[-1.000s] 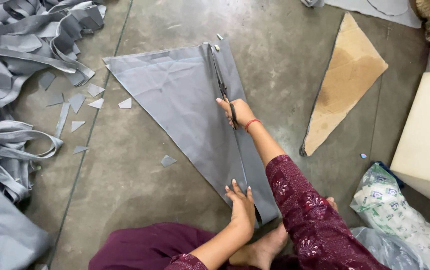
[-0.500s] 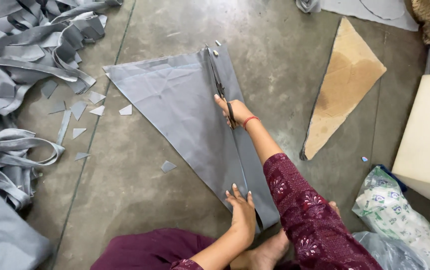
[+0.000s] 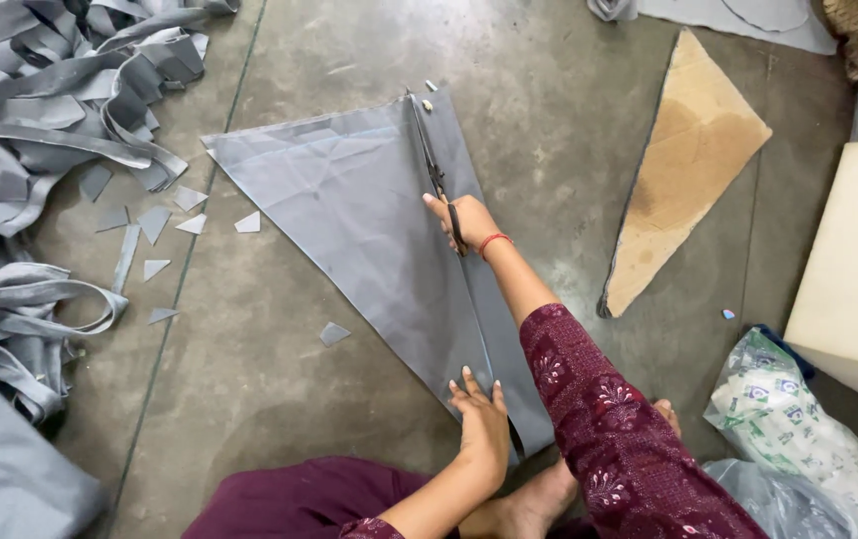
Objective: Cutting a piece of grey fabric into specific shapes using large scissors while sitting on the floor.
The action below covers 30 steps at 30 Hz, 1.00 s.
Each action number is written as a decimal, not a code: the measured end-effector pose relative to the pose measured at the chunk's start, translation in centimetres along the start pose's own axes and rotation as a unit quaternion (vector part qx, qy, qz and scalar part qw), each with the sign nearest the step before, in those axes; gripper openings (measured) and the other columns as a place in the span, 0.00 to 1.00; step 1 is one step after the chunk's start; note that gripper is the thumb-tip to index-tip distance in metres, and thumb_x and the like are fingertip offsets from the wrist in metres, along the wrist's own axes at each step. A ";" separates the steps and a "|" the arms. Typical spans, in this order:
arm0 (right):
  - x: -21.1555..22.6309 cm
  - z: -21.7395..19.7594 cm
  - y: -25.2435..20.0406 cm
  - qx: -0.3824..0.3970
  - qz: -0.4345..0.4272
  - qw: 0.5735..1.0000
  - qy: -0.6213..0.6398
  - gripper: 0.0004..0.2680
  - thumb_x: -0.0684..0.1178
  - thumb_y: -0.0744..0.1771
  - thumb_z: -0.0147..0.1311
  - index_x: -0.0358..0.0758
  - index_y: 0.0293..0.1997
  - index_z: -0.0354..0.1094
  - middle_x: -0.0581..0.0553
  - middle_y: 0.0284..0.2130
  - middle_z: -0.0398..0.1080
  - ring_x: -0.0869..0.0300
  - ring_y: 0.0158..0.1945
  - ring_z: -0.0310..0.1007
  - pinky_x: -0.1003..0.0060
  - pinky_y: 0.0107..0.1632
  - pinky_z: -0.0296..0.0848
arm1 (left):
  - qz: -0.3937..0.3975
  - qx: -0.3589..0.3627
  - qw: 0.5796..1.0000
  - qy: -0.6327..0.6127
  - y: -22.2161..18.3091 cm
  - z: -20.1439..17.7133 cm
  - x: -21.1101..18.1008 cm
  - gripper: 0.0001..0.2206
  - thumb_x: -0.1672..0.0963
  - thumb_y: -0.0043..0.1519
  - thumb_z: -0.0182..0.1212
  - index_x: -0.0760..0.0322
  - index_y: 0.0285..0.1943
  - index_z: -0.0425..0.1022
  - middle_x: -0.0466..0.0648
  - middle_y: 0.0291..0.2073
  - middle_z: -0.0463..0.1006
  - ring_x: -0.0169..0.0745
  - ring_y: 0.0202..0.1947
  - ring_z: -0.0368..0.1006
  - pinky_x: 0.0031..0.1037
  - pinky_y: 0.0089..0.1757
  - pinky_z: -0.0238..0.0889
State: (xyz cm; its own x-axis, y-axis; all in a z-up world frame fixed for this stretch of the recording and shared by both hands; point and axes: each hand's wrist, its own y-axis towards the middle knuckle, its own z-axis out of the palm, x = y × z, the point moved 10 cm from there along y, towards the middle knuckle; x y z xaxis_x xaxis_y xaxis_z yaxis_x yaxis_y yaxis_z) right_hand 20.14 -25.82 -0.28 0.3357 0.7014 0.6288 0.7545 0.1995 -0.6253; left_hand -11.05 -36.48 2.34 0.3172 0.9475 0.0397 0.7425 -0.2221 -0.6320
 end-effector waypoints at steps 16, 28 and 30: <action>2.1 -0.7 -2.2 -0.105 0.016 0.975 -0.197 0.21 0.68 0.57 0.70 0.35 0.25 0.72 0.39 0.26 0.76 0.50 0.29 0.77 0.56 0.37 0.75 | 0.029 0.010 0.999 -0.008 -1.5 -1.4 1.0 0.33 0.55 0.67 0.48 0.67 0.82 0.42 0.83 0.71 0.48 0.84 0.63 0.62 0.50 0.55 0.64; -1.0 -7.1 -3.7 -0.232 0.087 0.949 -0.196 0.22 0.69 0.57 0.69 0.40 0.40 0.79 0.37 0.40 0.78 0.44 0.46 0.79 0.51 0.49 0.76 | 0.001 0.009 0.992 -0.123 -0.6 -0.9 2.1 0.30 0.55 0.68 0.46 0.51 0.82 0.47 0.76 0.75 0.40 0.85 0.70 0.49 0.64 0.56 0.56; -3.0 -9.5 -4.6 -0.258 0.112 0.942 -0.184 0.23 0.70 0.57 0.69 0.40 0.40 0.78 0.36 0.40 0.78 0.44 0.46 0.78 0.51 0.49 0.76 | 0.001 -0.003 0.992 -0.130 -0.2 -0.8 2.5 0.28 0.55 0.68 0.47 0.45 0.80 0.50 0.72 0.77 0.38 0.81 0.72 0.45 0.67 0.57 0.54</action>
State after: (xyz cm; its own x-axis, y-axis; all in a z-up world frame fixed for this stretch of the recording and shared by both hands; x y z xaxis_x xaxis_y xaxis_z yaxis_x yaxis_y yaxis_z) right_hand 21.01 -35.28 5.10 0.3722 0.8952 0.2452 0.8935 -0.2741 -0.3557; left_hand -9.88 -34.22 3.16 0.1572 0.9740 -0.1629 0.7449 -0.2253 -0.6280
